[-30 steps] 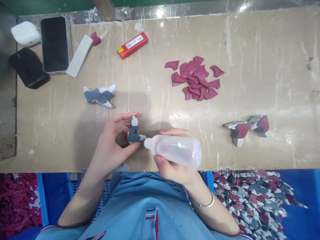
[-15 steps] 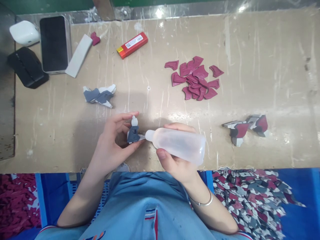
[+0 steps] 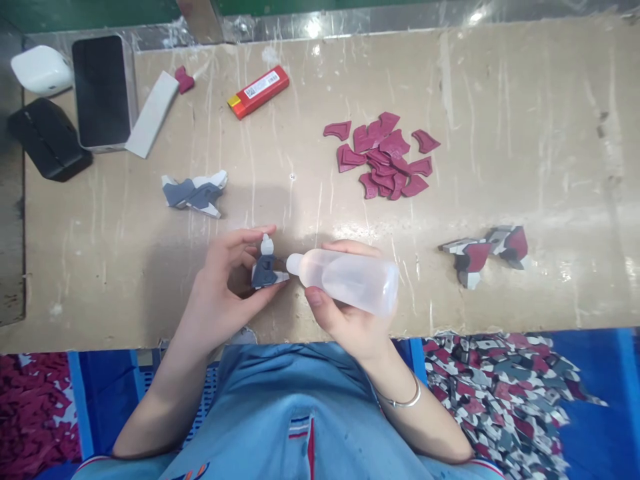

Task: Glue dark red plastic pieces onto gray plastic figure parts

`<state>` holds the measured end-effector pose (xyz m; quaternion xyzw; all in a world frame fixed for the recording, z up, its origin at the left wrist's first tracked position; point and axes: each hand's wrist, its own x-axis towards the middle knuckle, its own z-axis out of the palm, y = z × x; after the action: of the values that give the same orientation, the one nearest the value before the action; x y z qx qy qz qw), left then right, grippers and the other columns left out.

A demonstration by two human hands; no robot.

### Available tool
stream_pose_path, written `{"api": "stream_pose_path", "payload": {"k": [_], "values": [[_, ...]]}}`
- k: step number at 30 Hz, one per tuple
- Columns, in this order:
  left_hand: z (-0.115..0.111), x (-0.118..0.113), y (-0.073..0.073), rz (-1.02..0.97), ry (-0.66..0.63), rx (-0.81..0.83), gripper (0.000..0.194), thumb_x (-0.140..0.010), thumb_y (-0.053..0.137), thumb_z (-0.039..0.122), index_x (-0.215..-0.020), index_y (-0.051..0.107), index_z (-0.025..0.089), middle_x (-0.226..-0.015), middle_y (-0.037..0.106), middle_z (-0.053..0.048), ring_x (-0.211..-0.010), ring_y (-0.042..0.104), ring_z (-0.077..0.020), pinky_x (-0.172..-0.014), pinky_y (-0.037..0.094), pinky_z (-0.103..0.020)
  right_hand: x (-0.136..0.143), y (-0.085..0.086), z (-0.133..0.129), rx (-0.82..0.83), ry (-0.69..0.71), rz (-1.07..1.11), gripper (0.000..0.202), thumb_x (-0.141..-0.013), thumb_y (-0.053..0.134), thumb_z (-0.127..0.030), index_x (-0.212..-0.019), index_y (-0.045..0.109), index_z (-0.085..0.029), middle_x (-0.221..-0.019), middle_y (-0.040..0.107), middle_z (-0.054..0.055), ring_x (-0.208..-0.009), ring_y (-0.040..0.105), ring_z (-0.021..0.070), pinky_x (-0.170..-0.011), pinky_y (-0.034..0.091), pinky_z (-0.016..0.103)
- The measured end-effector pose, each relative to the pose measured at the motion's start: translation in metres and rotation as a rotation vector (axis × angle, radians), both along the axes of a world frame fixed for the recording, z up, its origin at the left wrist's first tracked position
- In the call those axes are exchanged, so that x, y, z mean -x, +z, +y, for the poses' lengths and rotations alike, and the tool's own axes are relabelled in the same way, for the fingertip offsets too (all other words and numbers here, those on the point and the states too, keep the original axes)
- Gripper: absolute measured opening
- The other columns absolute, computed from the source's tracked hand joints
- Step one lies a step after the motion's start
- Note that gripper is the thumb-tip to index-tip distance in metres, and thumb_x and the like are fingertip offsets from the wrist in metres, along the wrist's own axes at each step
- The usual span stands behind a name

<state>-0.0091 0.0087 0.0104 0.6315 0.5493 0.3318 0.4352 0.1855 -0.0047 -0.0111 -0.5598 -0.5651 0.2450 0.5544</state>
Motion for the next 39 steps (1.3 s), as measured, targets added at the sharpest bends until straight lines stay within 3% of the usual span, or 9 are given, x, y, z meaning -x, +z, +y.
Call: {"api": "stream_pose_path", "payload": {"k": [3,7,12,14,19,26,29,35,39], "values": [[0.000,0.001,-0.001,-0.032,-0.002,0.023,0.061,-0.089,0.081,0.011,-0.144,0.062,0.030,-0.125,0.078,-0.004,-0.081,0.070,-0.0142,-0.074,0.061,-0.028,-0.002,0.000,0.000,0.017,-0.031,0.110,0.042,-0.088,0.085,-0.066,-0.107,0.076,-0.029,-0.098,0.076,0.006,-0.085,0.074,0.0277,-0.073,0.062,0.044],[0.000,0.005,-0.003,-0.064,-0.004,0.031,0.057,-0.090,0.080,0.015,-0.142,0.062,0.029,-0.135,0.078,-0.008,-0.080,0.070,-0.0122,-0.070,0.060,-0.024,-0.037,-0.003,0.016,0.243,0.158,0.703,0.041,-0.093,0.078,-0.068,-0.104,0.074,-0.029,-0.079,0.066,-0.001,-0.062,0.061,0.0187,-0.053,0.052,0.034],[-0.003,0.005,-0.005,-0.117,0.057,0.006,0.054,-0.091,0.082,0.020,-0.139,0.062,0.031,-0.152,0.073,-0.009,-0.086,0.072,-0.0130,-0.075,0.061,-0.026,-0.111,-0.011,0.051,0.386,0.481,1.670,0.013,-0.103,0.070,-0.025,-0.115,0.066,-0.023,-0.078,0.069,-0.003,-0.066,0.066,0.0131,-0.063,0.062,0.025],[-0.005,0.002,-0.004,-0.136,0.083,0.041,0.053,-0.091,0.081,0.023,-0.140,0.063,0.033,-0.156,0.070,-0.008,-0.091,0.072,-0.0143,-0.079,0.061,-0.028,-0.125,-0.011,0.057,0.329,0.506,1.785,0.013,-0.104,0.070,-0.022,-0.115,0.064,-0.022,-0.079,0.070,-0.003,-0.068,0.067,0.0117,-0.066,0.063,0.022],[-0.006,-0.002,0.002,-0.146,0.107,0.126,0.054,-0.091,0.082,0.027,-0.141,0.063,0.033,-0.150,0.073,-0.008,-0.104,0.076,-0.0203,-0.078,0.059,-0.030,-0.108,0.003,0.051,0.365,0.221,0.869,0.059,-0.099,0.055,-0.082,-0.111,0.070,-0.026,-0.077,0.062,0.001,-0.063,0.055,0.0185,-0.051,0.048,0.032],[-0.007,0.001,-0.001,-0.172,0.093,0.107,0.053,-0.090,0.084,0.031,-0.139,0.063,0.034,-0.158,0.069,-0.008,-0.106,0.076,-0.0204,-0.081,0.060,-0.031,-0.100,0.002,0.080,0.312,-0.130,-0.632,0.033,-0.102,0.056,-0.038,-0.124,0.071,-0.019,-0.125,0.071,0.019,-0.086,0.069,0.0282,-0.076,0.056,0.043],[-0.010,0.001,-0.002,-0.166,0.095,0.138,0.053,-0.091,0.083,0.032,-0.139,0.063,0.034,-0.156,0.070,-0.008,-0.104,0.074,-0.0203,-0.081,0.059,-0.031,-0.104,0.000,0.086,0.314,-0.065,-0.766,0.024,-0.103,0.053,-0.030,-0.110,0.074,-0.019,-0.114,0.074,0.017,-0.083,0.071,0.0290,-0.074,0.056,0.043],[-0.012,0.005,-0.008,-0.150,0.089,0.162,0.054,-0.093,0.082,0.035,-0.143,0.061,0.033,-0.118,0.080,-0.006,-0.104,0.074,-0.0231,-0.079,0.056,-0.031,-0.091,0.000,0.048,0.252,0.007,-0.861,0.036,-0.111,0.055,-0.049,-0.095,0.072,-0.022,-0.091,0.074,0.009,-0.072,0.072,0.0245,-0.062,0.051,0.035],[-0.011,0.006,-0.012,-0.165,0.050,0.119,0.055,-0.092,0.083,0.031,-0.142,0.062,0.031,-0.127,0.079,-0.008,-0.094,0.075,-0.0204,-0.077,0.059,-0.031,-0.083,0.002,0.022,0.145,0.004,-0.873,0.047,-0.114,0.048,-0.058,-0.104,0.074,-0.021,-0.093,0.078,0.011,-0.075,0.076,0.0247,-0.063,0.057,0.036]]}}
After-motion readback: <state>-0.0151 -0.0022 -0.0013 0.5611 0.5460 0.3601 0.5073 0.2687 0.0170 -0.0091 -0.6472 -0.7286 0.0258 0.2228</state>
